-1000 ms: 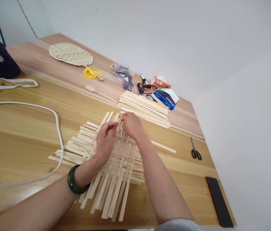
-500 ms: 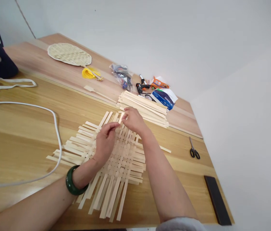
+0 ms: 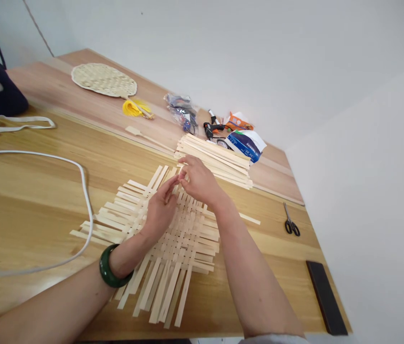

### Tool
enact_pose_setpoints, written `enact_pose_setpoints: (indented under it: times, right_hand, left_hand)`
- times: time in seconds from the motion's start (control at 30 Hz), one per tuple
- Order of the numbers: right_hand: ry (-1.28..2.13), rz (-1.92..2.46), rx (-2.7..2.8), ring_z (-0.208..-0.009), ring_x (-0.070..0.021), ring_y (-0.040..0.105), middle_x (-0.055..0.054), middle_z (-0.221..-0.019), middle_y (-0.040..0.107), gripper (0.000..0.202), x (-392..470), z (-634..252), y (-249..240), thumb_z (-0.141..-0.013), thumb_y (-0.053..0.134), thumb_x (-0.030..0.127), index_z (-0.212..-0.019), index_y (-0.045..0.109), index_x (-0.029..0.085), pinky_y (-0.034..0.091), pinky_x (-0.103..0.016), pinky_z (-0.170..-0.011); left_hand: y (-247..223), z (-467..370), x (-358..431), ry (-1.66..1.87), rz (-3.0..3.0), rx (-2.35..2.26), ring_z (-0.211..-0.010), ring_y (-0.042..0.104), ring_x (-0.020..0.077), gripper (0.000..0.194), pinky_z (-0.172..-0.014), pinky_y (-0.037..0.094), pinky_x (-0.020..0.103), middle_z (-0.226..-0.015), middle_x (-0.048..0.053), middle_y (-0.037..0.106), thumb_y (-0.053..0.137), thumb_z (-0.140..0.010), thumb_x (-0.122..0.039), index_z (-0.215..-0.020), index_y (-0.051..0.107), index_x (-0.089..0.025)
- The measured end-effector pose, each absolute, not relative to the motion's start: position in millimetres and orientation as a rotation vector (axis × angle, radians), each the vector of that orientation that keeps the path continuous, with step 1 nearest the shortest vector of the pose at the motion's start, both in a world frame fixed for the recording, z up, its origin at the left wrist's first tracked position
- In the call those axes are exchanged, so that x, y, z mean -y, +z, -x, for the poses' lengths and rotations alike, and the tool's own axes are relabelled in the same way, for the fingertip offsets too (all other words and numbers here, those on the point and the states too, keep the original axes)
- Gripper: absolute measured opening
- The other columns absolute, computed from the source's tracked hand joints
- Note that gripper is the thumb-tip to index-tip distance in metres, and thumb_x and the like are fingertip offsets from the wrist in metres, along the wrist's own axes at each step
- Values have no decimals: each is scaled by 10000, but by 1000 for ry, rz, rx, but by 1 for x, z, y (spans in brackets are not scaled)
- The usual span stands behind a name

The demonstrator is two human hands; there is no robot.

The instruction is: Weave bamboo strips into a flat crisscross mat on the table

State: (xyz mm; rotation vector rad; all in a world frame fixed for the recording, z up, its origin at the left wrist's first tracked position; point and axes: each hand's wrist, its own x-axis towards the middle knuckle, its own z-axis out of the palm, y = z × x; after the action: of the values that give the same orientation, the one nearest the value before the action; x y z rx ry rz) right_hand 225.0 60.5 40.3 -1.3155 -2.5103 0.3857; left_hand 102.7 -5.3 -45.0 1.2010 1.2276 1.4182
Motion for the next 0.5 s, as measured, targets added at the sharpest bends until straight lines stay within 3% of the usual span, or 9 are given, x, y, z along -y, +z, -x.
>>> enact_pose_setpoints:
  times: [0.17,0.23,0.37,0.5]
  right_hand:
    - [435,1313,2486,-1241,-241,537,-98,-1267,623,83,-58,-221,37,-791,576,149,-751,625,203,416,-441,-1082]
    - [455,1340,2413,-1213,-226,561,-99,-1250,633,99,-55,-226,33,-812,562,181,-867,642,202,427,-423,-1072]
    - [368,1664,2136,-1191,-240,588,-97,-1255,652,315,-36,-257,26,-834,571,282,-1138,616,213,447,-430,-1032]
    - [483,2050,1998,-946,-239,668,-64,-1003,741,243,-7,-299,24,-889,502,364,-938,694,222,495,-384,-868]
  left_hand:
    - [-37,-99,0,1275,-1298,-1391,-1078,651,240,341,-1012,495,431,-1103,96,713,509,-816,-41,-1085,688,-149]
    - [-35,-99,-1,1262,-1302,-1440,-1043,660,238,281,-990,507,425,-1061,93,717,533,-834,-76,-1052,696,-151]
    - [-33,-100,-2,1267,-1275,-1472,-1050,663,228,252,-991,509,412,-1080,98,721,508,-867,-106,-1026,697,-155]
    - [-34,-100,-2,1280,-1245,-1467,-1052,659,222,248,-993,508,415,-1092,88,721,490,-869,-123,-999,695,-172]
